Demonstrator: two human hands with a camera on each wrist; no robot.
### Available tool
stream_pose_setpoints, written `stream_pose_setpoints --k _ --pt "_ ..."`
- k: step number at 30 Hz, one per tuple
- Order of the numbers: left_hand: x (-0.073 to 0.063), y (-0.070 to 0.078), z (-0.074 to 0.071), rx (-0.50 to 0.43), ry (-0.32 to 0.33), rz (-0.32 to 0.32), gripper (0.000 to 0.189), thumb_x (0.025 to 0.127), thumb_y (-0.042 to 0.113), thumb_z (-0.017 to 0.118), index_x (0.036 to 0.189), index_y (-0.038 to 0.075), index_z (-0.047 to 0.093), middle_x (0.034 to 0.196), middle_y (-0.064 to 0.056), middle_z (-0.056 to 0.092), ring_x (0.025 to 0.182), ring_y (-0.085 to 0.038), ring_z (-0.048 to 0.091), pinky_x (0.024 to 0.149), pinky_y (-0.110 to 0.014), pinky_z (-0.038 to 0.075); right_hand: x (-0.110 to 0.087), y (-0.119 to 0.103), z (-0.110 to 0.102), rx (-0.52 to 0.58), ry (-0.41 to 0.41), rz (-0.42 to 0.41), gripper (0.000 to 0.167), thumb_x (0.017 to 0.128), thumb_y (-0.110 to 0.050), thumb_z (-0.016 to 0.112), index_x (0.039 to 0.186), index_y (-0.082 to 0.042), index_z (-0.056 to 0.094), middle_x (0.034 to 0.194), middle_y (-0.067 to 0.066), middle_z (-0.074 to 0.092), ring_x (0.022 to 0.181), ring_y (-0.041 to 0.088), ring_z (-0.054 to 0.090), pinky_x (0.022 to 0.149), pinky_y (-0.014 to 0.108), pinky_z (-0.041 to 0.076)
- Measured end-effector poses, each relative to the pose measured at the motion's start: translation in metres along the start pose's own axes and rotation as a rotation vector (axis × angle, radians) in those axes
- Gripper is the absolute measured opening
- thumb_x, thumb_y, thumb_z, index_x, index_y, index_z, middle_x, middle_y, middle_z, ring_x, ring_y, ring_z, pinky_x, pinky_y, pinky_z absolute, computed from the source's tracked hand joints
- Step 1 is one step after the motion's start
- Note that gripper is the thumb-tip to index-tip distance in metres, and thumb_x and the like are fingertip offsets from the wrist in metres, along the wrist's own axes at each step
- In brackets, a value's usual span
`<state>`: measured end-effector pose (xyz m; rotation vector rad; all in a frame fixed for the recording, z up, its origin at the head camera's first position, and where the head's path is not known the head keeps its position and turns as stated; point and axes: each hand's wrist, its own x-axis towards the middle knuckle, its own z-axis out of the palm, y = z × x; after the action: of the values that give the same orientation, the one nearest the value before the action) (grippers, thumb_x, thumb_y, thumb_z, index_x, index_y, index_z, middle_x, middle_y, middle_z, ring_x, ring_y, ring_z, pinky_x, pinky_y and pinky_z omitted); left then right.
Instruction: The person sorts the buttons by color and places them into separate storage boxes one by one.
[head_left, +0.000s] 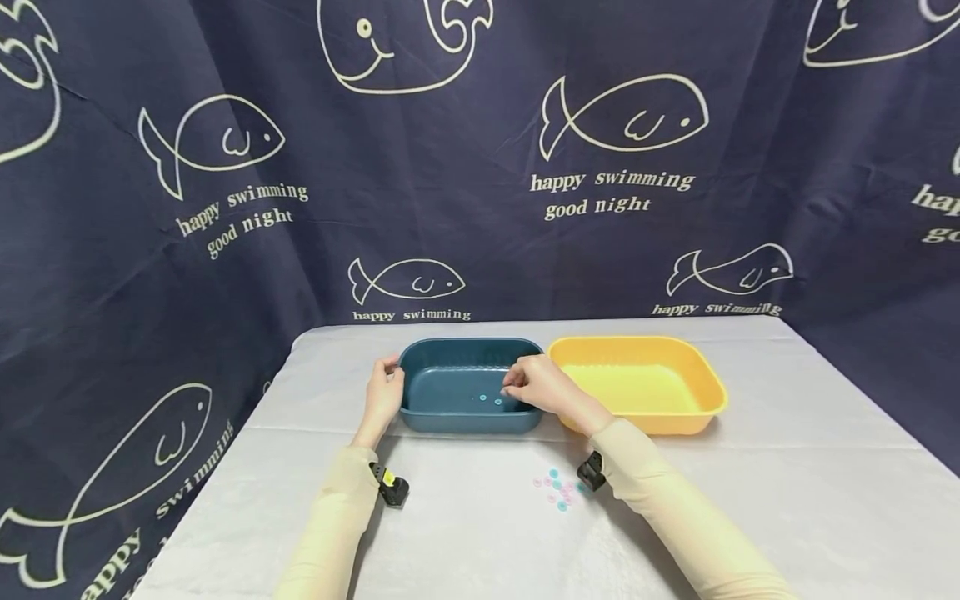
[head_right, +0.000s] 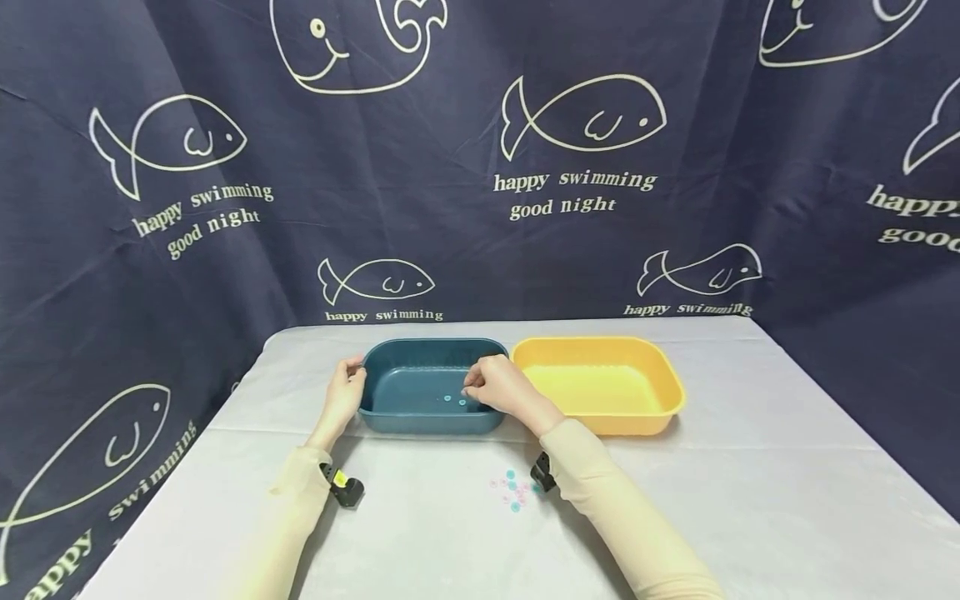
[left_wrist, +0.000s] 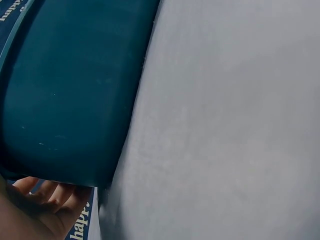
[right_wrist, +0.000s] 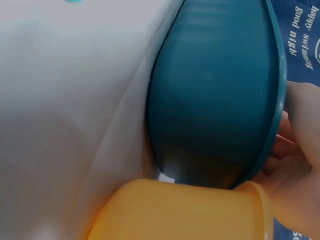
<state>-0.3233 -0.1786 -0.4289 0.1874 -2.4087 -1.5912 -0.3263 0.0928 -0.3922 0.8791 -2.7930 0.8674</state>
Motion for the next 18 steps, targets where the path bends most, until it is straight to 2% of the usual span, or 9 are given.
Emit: stream_pose_setpoints --k 9,18 --pt "0.002 0.000 -0.001 0.005 -0.012 0.000 0.039 0.098 0.014 0.037 0.134 -0.001 0.039 0.130 -0.024 0.045 0.123 -0.038 0.042 0.101 -0.050 0.037 -0.016 -0.004 -0.015 0.036 0.026 -0.026 0.008 0.082 -0.011 0.069 0.087 -0.005 0.072 0.079 0.001 0.064 0.069 0.007 0.058 0.064 0.020 0.048" --pt "0.001 0.001 0.000 -0.011 -0.026 -0.021 0.040 0.098 0.012 0.036 0.135 -0.001 0.037 0.133 -0.024 0.043 0.126 -0.037 0.040 0.103 -0.049 0.035 -0.034 -0.005 -0.025 0.019 0.053 -0.092 0.014 0.080 -0.016 0.073 0.088 -0.004 0.074 0.073 -0.002 0.060 0.064 0.006 0.051 0.059 0.019 0.044"
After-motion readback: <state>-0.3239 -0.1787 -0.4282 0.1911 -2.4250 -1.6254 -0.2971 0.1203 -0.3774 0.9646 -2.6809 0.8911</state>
